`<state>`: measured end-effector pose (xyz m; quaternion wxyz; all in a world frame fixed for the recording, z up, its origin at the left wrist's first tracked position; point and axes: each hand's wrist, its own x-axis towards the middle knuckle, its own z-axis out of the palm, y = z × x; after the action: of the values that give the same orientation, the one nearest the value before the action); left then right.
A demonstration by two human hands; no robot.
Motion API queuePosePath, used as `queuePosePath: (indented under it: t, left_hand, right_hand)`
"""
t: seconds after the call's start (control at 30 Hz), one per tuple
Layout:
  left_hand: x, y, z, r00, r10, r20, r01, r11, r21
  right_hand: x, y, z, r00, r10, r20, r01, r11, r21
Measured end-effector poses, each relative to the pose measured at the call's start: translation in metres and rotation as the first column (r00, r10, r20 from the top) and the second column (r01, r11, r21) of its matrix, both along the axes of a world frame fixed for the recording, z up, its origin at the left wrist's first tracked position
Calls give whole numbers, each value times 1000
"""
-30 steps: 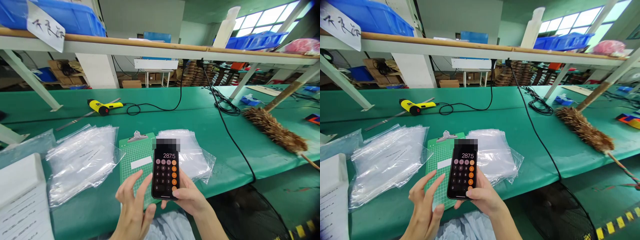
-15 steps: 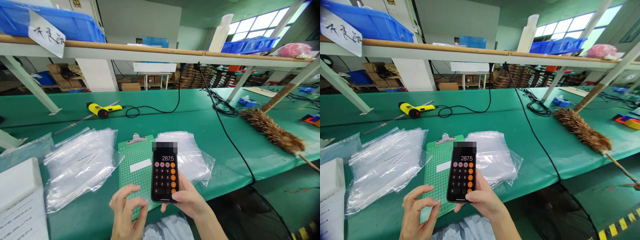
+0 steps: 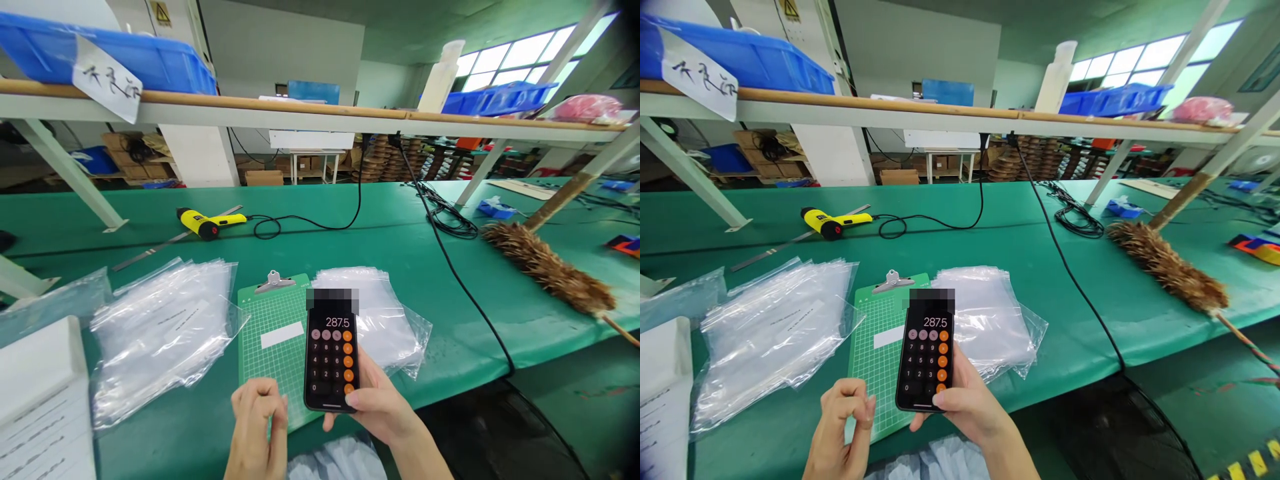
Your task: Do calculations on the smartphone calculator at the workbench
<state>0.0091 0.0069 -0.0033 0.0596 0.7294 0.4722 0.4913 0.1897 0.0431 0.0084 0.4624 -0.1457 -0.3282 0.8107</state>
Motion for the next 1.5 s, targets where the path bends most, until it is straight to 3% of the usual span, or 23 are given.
queuePosePath:
  t: [0.17,0.33,0.67,0.77,0.87,1.1,1.3,1.5]
  left_hand:
    - [2,8,11,995,-60,-77,63,997,46]
    - [13,14,21,977,90,-192,-99,994,-40]
    - [12,20,16,914,136,-382,-151,989,-8]
    - [13,19,17,918,140,-371,-161,987,-25]
    - [12,15,16,948,114,-297,-138,989,-61]
    - [1,3,7,974,-60,-216,74,996,56]
    - [6,0,1,958,21,-285,-14,1000,28]
    - [11,1,5,939,-20,-344,40,998,53]
  right_hand:
    - [-1,-3,-2,1000,10,25,-10,1000,11]
    - [-2,-4,-2,1000,26,14,-26,999,19]
    - [-4,-3,-3,999,25,35,-26,999,30]
    - [-4,-2,-1,998,33,45,-34,999,22]
    - [-3,-3,2,998,36,48,-38,999,25]
    - [0,-3,4,999,23,48,-22,1000,-12]
    - [-1,0,7,998,35,61,-34,999,-3]
    - [-1,-1,10,996,30,89,-28,999,-22]
